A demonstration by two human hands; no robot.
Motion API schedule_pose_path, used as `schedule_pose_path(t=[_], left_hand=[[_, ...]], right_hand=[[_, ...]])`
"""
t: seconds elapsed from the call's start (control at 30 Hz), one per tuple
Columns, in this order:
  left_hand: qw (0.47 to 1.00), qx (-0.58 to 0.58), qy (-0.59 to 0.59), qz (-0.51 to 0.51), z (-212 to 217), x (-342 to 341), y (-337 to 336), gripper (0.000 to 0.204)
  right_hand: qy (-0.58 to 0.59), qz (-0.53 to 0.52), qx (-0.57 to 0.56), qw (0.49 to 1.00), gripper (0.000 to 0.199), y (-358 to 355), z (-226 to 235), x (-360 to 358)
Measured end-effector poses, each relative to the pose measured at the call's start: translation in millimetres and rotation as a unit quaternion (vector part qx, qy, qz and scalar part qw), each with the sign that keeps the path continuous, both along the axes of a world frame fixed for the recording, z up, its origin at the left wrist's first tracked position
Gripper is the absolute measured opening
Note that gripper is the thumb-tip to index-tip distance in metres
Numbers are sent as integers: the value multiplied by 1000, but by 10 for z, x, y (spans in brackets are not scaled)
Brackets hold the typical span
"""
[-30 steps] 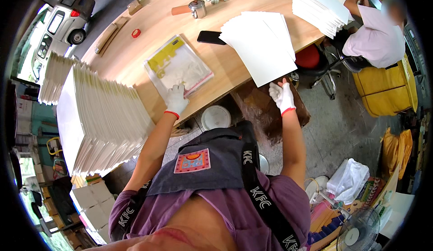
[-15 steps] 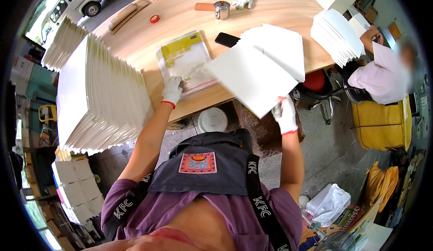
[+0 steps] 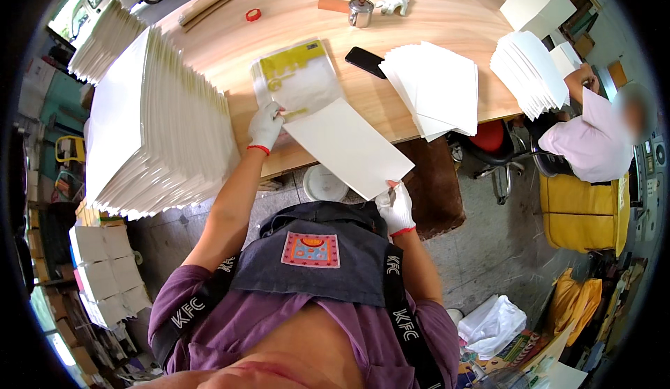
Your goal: The person places sheets of white paper into clear plastic bags on a wooden table. They repeatedly pick up a sheet, insert it into a bag, and then stack the filled bag onto a growing pile. A smartphone and other items are visible on the table.
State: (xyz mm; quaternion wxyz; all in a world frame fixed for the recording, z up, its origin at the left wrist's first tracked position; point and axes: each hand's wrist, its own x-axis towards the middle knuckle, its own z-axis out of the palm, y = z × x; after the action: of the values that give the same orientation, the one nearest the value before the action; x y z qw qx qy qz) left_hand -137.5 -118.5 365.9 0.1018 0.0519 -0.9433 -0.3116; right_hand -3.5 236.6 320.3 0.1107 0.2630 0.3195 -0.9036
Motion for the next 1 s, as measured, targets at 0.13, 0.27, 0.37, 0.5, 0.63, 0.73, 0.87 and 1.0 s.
schedule_pose_path(t=[0.13, 0.27, 0.37, 0.5, 0.63, 0.73, 0.87, 1.0], left_hand=[[963, 255, -46, -72, 63, -124, -26, 34], [974, 140, -21, -175, 179, -129, -60, 39], [977, 37, 80, -195, 57, -143, -70, 43], [990, 13, 37, -135, 187, 155, 192, 54], [916, 375, 136, 42, -33, 562, 681, 64], [583, 789, 136, 140, -234, 535, 1122, 51], [455, 889, -42, -33, -790, 406, 1183, 47], [575, 807, -77, -110, -1402, 755, 1214, 43]], right_hand=[[-58, 17, -212, 975, 5, 133, 55, -3], [-8, 62, -117, 991, 11, 101, 274, -13], [13, -15, 28, 999, 14, -193, 603, -22], [92, 20, 20, 995, 20, -149, 443, 58], [80, 18, 20, 996, 19, -371, 736, 142], [108, 65, 22, 992, 18, -388, 743, 256], [111, 106, 85, 985, 20, -451, 822, 318], [45, 146, 141, 978, 19, -492, 728, 241]])
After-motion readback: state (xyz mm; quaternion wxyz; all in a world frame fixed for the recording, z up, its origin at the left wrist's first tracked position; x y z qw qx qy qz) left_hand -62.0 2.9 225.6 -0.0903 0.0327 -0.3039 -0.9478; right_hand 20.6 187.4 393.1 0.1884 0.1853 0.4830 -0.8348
